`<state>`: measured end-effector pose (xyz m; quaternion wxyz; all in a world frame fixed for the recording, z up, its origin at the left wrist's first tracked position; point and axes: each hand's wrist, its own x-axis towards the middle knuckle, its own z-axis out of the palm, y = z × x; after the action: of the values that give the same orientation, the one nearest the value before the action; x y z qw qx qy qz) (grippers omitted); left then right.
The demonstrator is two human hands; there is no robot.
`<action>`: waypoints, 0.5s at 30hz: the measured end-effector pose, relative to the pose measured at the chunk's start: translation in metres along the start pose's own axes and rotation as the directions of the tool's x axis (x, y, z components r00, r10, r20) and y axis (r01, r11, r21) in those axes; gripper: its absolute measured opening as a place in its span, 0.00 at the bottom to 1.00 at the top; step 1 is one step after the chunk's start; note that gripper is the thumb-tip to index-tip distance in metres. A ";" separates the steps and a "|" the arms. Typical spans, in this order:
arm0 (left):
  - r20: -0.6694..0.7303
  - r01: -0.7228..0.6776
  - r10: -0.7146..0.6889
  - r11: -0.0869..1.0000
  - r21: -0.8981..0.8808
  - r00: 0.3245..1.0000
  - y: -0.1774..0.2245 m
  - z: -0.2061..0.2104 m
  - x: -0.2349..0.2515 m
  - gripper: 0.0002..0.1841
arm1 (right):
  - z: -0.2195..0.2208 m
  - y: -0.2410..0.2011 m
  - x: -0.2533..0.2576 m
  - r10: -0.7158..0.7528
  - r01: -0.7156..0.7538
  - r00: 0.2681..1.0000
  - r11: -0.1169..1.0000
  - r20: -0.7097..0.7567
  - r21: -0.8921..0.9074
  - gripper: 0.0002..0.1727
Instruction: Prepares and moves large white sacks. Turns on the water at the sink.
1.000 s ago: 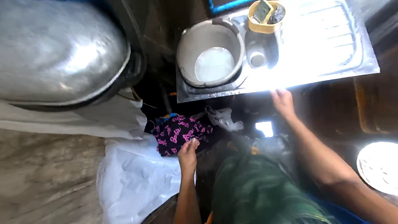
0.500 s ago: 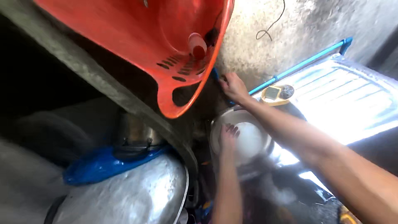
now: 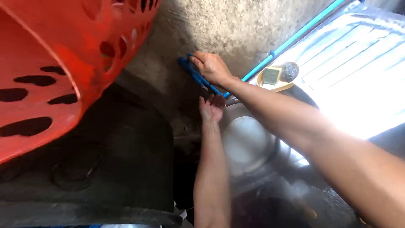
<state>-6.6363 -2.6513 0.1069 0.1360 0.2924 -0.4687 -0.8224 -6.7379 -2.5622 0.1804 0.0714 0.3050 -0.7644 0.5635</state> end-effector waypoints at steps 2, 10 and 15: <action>0.012 -0.005 0.005 1.000 -0.030 1.000 0.001 0.006 0.009 0.38 | -0.002 0.004 0.012 0.107 -0.107 0.994 0.989 -0.003 0.104 0.21; 0.084 -0.153 0.159 0.985 -0.082 0.984 -0.018 -0.004 0.040 0.23 | 0.080 0.060 -0.047 0.485 -0.623 0.779 0.529 0.397 0.576 0.31; 0.138 -0.064 0.051 0.993 0.097 0.989 -0.035 0.021 -0.018 0.33 | 0.062 0.047 -0.062 0.536 -0.646 0.749 0.721 0.389 0.250 0.28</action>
<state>-6.6327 -2.6096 0.0915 0.1126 0.2288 -0.5261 -0.8113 -6.6992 -2.5857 0.0926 -0.2852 0.1284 -0.7033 0.6383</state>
